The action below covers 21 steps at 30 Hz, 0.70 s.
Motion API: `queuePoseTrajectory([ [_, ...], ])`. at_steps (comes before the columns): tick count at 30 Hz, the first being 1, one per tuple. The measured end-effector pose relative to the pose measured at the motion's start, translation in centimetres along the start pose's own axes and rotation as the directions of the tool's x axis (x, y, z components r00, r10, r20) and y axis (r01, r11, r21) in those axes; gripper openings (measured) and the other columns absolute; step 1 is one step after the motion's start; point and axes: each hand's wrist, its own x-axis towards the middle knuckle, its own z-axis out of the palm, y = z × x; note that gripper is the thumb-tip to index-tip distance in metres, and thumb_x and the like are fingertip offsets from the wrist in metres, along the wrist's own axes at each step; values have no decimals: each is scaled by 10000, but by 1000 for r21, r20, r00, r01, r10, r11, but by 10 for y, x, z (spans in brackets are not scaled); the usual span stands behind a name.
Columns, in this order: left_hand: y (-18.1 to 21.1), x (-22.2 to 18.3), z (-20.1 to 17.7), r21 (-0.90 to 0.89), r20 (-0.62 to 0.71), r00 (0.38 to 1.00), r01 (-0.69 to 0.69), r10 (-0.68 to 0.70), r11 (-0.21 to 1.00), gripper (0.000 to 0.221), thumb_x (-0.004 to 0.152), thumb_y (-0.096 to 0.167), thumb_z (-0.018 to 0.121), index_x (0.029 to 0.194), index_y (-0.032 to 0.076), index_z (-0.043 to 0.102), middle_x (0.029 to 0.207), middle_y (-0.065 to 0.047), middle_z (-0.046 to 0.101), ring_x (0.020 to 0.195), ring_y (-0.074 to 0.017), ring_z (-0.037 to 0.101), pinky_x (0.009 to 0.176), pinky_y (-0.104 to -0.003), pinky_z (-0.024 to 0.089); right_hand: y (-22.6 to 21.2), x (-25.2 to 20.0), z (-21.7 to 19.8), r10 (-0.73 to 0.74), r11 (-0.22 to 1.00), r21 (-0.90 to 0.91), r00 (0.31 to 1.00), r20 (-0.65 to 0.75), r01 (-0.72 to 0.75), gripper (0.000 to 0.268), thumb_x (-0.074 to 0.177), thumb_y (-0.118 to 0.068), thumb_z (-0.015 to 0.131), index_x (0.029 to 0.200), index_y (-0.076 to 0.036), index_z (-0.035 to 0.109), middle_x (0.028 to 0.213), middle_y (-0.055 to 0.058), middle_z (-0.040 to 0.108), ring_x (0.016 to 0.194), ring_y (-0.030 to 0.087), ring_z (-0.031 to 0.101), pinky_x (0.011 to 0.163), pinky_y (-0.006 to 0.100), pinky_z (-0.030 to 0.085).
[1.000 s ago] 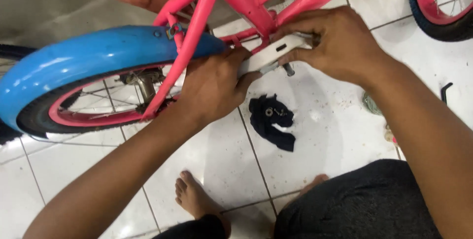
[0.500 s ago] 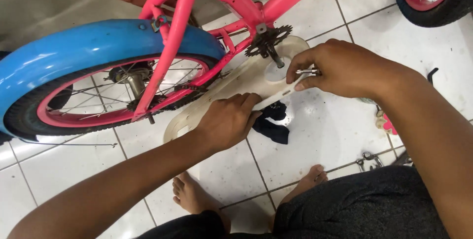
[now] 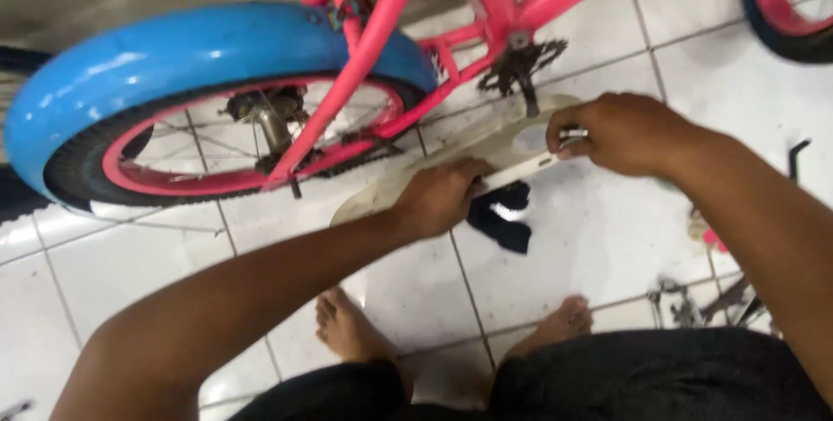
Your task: Installing a plastic chain guard onto a pink bicycle by aligning it with the frame and securing it with bolts.
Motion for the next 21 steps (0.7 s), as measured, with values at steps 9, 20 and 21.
queuePoseTrajectory([
  [9,-11,-16,-3,78,-45,997,-65,69,995,281,1030,81,556,1303,60,615,1088,-163,696,1038,-342,716,842,-461,611,-22,-4,-9,-18,1000,1,999,-39,18,140,955,-255,658,1024,-220,774,1072,143,796,1053,410,742,919,518,558],
  [20,-73,-61,4,-410,-208,804,446,-558,796,598,930,189,638,1462,97,382,1094,-142,722,745,-284,692,630,-397,573,-4,6,11,38,999,-23,999,-39,-39,224,948,-319,665,1157,-273,732,1083,106,764,988,336,712,897,478,528],
  [21,-78,-60,5,-507,-197,790,425,-581,750,785,908,179,654,1590,88,275,1107,-112,720,532,-215,635,484,-339,531,1,10,20,52,994,-96,998,-20,-54,119,957,-374,651,1041,-361,734,966,-10,765,850,218,701,822,392,516],
])
